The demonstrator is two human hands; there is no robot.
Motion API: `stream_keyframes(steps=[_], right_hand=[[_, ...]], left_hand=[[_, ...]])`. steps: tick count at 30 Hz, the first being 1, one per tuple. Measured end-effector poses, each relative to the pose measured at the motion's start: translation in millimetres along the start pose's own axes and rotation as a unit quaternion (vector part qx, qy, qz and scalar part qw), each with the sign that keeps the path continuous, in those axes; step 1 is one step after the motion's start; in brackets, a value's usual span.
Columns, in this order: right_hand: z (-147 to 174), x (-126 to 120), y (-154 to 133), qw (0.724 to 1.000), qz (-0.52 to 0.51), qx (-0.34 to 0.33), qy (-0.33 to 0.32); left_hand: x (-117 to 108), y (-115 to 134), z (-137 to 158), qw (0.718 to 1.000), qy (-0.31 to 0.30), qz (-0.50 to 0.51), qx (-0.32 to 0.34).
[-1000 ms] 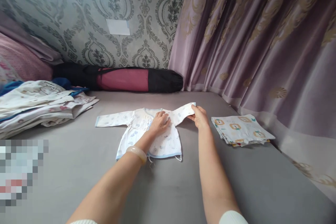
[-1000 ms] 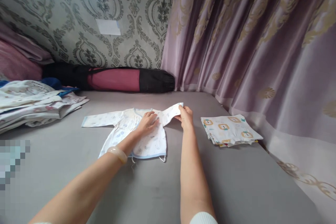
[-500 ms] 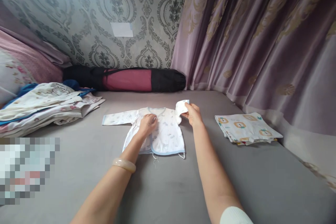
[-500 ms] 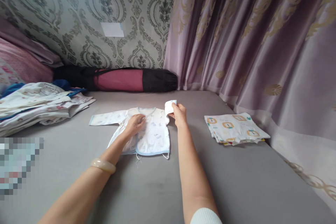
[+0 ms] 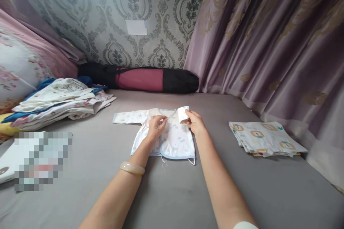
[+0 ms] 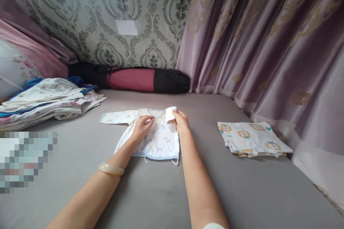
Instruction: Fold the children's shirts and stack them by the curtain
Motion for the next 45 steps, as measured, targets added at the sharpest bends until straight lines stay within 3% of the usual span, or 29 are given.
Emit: stream_keyframes(steps=[4, 13, 22, 27, 30, 35, 37, 40, 45], right_hand=[[-1, 6, 9, 1.0, 0.001, 0.007, -0.019], [9, 28, 26, 0.992, 0.02, 0.03, -0.119], [11, 35, 31, 0.99, 0.091, 0.006, -0.11], [13, 40, 26, 0.982, 0.12, -0.009, -0.145], [4, 23, 9, 0.991, 0.087, -0.044, -0.094], [-16, -32, -18, 0.988, 0.078, -0.108, 0.078], [-20, -42, -22, 0.974, 0.155, -0.134, 0.101], [-18, -28, -18, 0.922, 0.336, -0.185, 0.054], [11, 23, 11, 0.764, 0.588, -0.251, -0.083]], left_hand=[[3, 9, 1, 0.999, -0.011, 0.026, -0.018], [16, 19, 1, 0.989, -0.076, 0.124, 0.034], [11, 15, 1, 0.992, -0.053, 0.115, 0.018], [7, 11, -2, 0.997, -0.023, 0.078, 0.018], [7, 6, -3, 0.998, -0.024, 0.058, 0.016], [5, 4, -2, 0.999, -0.012, 0.032, 0.012], [3, 5, -2, 1.0, -0.002, 0.021, 0.019], [0, 5, -2, 0.999, 0.013, 0.005, 0.03], [1, 3, -2, 0.999, -0.002, -0.032, 0.015]])
Point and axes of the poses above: each hand's wrist, its own z-axis away from the middle knuckle, its own x-axis out of the palm, y = z × x, the point moved 7 cm from there along -z, towards the middle knuckle, and after that the axes turned 3 degrees about -y, right-handed, at the moved point
